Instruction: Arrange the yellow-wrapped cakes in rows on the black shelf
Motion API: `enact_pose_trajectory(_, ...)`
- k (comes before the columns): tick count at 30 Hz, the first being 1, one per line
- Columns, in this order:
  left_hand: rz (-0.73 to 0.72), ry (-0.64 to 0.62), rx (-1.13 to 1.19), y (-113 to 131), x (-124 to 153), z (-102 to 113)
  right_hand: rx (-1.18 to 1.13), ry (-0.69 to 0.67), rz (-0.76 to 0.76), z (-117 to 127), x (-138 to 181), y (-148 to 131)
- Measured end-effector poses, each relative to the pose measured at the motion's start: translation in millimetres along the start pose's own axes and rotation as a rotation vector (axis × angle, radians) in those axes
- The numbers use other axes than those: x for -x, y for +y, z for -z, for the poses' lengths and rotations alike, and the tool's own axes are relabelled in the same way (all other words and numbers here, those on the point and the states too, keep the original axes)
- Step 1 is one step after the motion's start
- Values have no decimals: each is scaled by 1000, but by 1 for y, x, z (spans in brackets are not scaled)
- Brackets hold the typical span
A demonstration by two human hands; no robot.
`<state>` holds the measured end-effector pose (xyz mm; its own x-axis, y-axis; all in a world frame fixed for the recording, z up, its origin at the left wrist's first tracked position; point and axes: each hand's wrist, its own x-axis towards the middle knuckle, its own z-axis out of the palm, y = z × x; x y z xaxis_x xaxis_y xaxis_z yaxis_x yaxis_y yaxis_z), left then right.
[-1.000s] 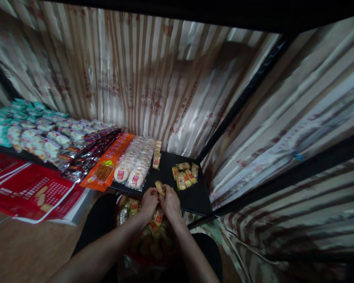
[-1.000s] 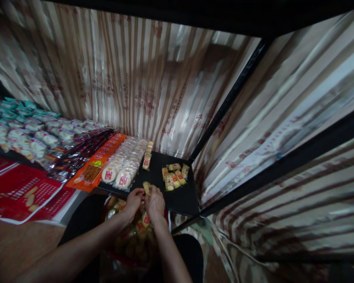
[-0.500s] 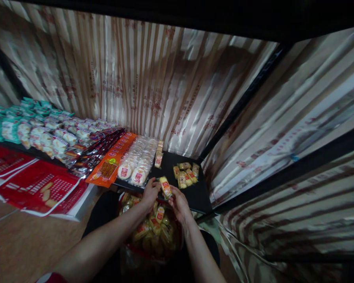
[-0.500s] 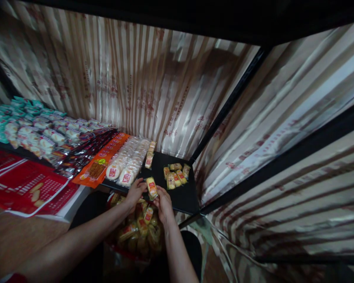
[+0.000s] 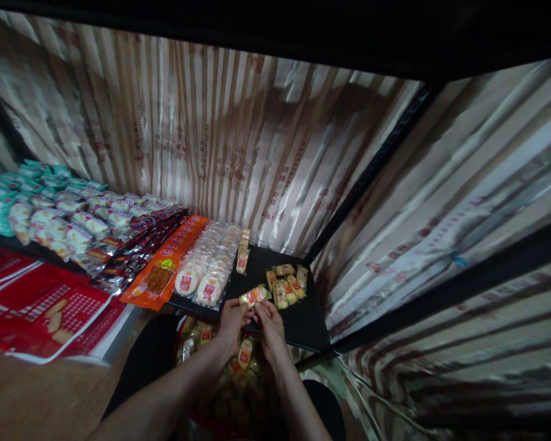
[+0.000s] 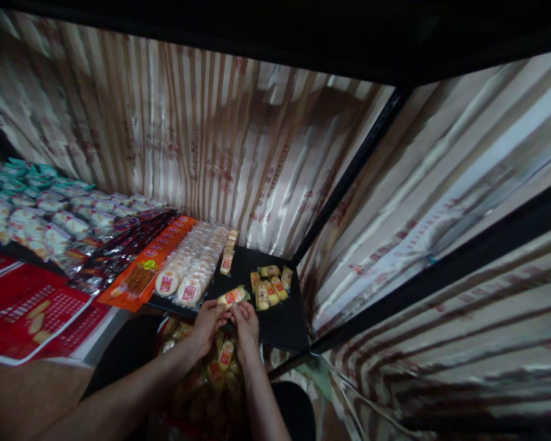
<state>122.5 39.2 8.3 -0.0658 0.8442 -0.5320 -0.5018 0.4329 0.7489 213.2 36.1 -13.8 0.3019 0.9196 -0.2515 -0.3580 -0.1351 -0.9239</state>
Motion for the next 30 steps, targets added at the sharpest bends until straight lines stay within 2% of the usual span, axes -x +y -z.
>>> enact_pose_trajectory(5, -49, 11, -25, 6, -14, -2, 137, -11, 103, -12, -23, 2)
enact_pose_trajectory(11, -59, 27, -241, 7, -36, 8, 322, -7, 221, -22, -66, 1)
enact_pose_trajectory(18, -229, -12, -475, -2, -62, 6, 607, -33, 342, -36, -101, 9)
enact_pose_trajectory(25, -325, -57, -380, -6, -79, -7, 802, 11, 393, -45, -117, 12)
enact_pose_trajectory(30, -357, -77, -371, -10, -86, -6, 704, -28, 402, -41, -122, 20)
